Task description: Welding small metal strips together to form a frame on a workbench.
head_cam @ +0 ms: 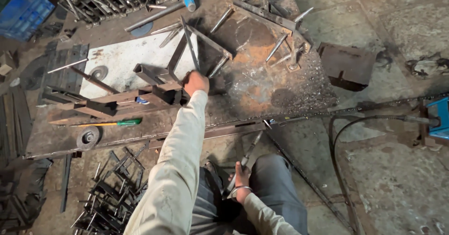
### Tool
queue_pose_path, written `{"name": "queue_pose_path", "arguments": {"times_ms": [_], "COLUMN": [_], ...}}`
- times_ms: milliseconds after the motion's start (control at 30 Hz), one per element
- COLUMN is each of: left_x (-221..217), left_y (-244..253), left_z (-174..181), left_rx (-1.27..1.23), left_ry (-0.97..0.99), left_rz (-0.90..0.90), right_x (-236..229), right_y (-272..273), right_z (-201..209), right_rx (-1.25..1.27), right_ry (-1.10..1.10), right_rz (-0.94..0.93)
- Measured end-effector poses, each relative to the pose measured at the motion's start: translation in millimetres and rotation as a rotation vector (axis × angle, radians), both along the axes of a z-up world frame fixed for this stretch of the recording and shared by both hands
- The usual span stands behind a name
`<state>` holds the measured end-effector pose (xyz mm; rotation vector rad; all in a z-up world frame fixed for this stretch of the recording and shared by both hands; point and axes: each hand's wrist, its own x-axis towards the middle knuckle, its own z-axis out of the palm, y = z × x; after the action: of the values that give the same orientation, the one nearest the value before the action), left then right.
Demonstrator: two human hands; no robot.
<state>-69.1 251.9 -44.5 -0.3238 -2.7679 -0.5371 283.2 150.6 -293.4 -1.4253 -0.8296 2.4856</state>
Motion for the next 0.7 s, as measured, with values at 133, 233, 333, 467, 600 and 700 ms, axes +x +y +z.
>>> {"name": "queue_pose_path", "arguments": {"times_ms": [133,233,333,467,600,700], "left_x": [-35.5,-87.1,-86.0,-48.4,4.7,41.8], "left_y": [4.7,17.6,26.6,20.6,17.8,24.3], "left_z": [-10.5,-39.6,-24.5,13.0,68.7,114.7], "left_rx": [-0.004,0.077,0.094,0.259,0.071,-0.281], "left_ry": [-0.018,0.096,0.084,0.175,0.007,-0.194], "left_rz": [0.027,-0.059,-0.010,-0.251,-0.445,-0.526], "right_x": [4.8,5.0,0.8,-8.5,-9.1,-8.8], "right_y": [-8.5,-2.3,-3.0,-5.1,-13.1,-8.3], "right_z": [-2.1,-1.9,-6.0,-12.1,-16.8,-17.8], "right_rx": [0.005,-0.040,-0.039,0.010,-0.009,0.032], "right_ry": [-0.008,-0.001,-0.007,0.005,-0.059,-0.087], "right_rz": [0.019,0.016,0.002,-0.073,-0.006,0.026]}}
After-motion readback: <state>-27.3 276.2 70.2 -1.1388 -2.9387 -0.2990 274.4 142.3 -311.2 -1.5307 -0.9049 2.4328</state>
